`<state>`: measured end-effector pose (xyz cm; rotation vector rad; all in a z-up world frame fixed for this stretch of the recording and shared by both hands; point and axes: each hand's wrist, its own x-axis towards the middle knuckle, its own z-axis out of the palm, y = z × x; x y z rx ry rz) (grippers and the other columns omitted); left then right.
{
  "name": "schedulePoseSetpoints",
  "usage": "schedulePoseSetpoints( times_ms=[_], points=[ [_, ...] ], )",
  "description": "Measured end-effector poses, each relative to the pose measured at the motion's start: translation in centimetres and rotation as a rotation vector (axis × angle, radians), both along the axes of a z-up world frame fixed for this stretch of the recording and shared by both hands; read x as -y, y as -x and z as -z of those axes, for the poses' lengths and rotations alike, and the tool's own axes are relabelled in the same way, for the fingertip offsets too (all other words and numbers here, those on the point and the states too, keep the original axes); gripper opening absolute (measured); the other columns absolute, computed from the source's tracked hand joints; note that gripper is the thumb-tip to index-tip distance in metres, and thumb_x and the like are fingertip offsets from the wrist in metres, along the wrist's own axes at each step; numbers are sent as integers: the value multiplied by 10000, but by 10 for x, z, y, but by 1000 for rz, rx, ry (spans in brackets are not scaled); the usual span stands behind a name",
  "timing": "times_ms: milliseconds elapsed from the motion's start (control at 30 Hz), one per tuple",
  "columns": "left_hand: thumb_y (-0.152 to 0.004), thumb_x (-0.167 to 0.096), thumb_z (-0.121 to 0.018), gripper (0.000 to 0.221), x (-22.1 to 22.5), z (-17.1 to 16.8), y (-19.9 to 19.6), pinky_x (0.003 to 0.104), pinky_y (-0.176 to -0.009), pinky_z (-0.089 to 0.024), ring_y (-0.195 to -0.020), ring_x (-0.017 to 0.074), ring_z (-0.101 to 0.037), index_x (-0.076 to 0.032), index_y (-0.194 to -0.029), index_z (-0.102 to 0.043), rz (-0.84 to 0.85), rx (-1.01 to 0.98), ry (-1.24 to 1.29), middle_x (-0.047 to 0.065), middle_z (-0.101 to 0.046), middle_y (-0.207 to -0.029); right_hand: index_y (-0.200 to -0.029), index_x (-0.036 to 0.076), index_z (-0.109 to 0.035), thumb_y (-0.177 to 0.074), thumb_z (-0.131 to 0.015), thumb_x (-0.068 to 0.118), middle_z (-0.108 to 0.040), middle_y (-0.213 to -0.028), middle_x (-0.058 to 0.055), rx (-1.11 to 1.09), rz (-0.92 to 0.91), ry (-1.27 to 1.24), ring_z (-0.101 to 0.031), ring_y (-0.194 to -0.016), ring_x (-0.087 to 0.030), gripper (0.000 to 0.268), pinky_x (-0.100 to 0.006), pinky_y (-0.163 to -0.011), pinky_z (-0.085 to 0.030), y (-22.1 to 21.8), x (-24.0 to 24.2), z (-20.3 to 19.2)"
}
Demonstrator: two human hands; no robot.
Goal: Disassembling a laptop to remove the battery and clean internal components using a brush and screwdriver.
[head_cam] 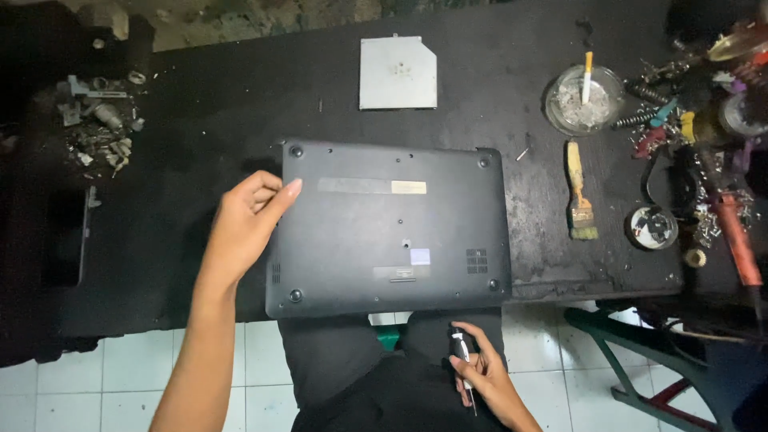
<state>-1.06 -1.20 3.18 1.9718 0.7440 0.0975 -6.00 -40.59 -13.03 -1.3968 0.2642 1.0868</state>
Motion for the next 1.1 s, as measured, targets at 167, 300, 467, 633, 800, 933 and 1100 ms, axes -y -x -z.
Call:
schedulePoseSetpoints(
  times_ms=[167, 300, 467, 633, 800, 933, 1100],
  points=[
    [-972, -333, -679, 250, 7, -11, -8, 257, -590, -188, -596, 78, -221, -129, -1027, -546, 107, -121, 251, -51, -235, -643, -1499, 192, -477, -945, -645, 119, -586, -523, -192, 11, -19, 27, -540, -375, -263, 584, -371, -396, -501, 1, 0, -3],
    [-948, -315, -676, 352, 8, 0, -13, 232, -705, -283, -716, 82, -317, -84, -1188, -561, 94, -42, 324, -35, -249, -731, -1516, 212, -459, -948, -644, 135, -604, -558, -188, 6, -27, 27, -557, -401, -258, 602, -372, -420, -508, 1, 1, -1],
    [-1011, -199, -669, 292, -23, 13, -20, 159, -722, -316, -720, 0, -410, -200, -1220, -465, 102, 369, 366, -56, -485, -743, -1504, 194, -467, -951, -645, 113, -602, -534, -184, 18, -13, -1, -562, -376, -259, 587, -361, -398, -502, 0, 0, -3],
    [-1165, -113, -542, 240, -71, -7, -57, 239, -926, -286, -976, 95, -352, -181, -1338, -390, 156, 780, 67, -27, -356, -1038, -1516, 203, -465, -946, -650, 114, -598, -532, -201, -36, 10, 29, -549, -381, -278, 606, -381, -400, -503, -1, -2, 0],
    [-1217, -99, -504, 145, -112, 1, -129, 319, -1130, -338, -1249, 179, -459, -72, -1360, -503, 219, 1186, -268, 84, -500, -1304, -1517, 182, -482, -949, -652, 107, -513, -450, -172, -64, 31, 73, -542, -384, -271, 597, -389, -421, -520, -4, -11, -7],
    [-1172, -143, -609, 173, -121, 26, -183, 342, -1126, -364, -1264, 172, -469, -93, -1325, -546, 74, 1203, -158, 67, -539, -1321, -1524, 174, -504, -935, -684, 108, -577, -470, -208, -157, 85, 123, -576, -412, -305, 620, -368, -481, -485, -7, -10, 9],
    [-1152, -257, -523, 176, -116, 49, -224, 323, -931, -423, -1024, 192, -546, -122, -1251, -578, 128, 1190, -271, 82, -588, -1108, -1506, 138, -529, -927, -716, 86, -595, -452, -161, -173, 160, 77, -548, -373, -251, 611, -325, -435, -378, 8, 6, 64]
  ],
)
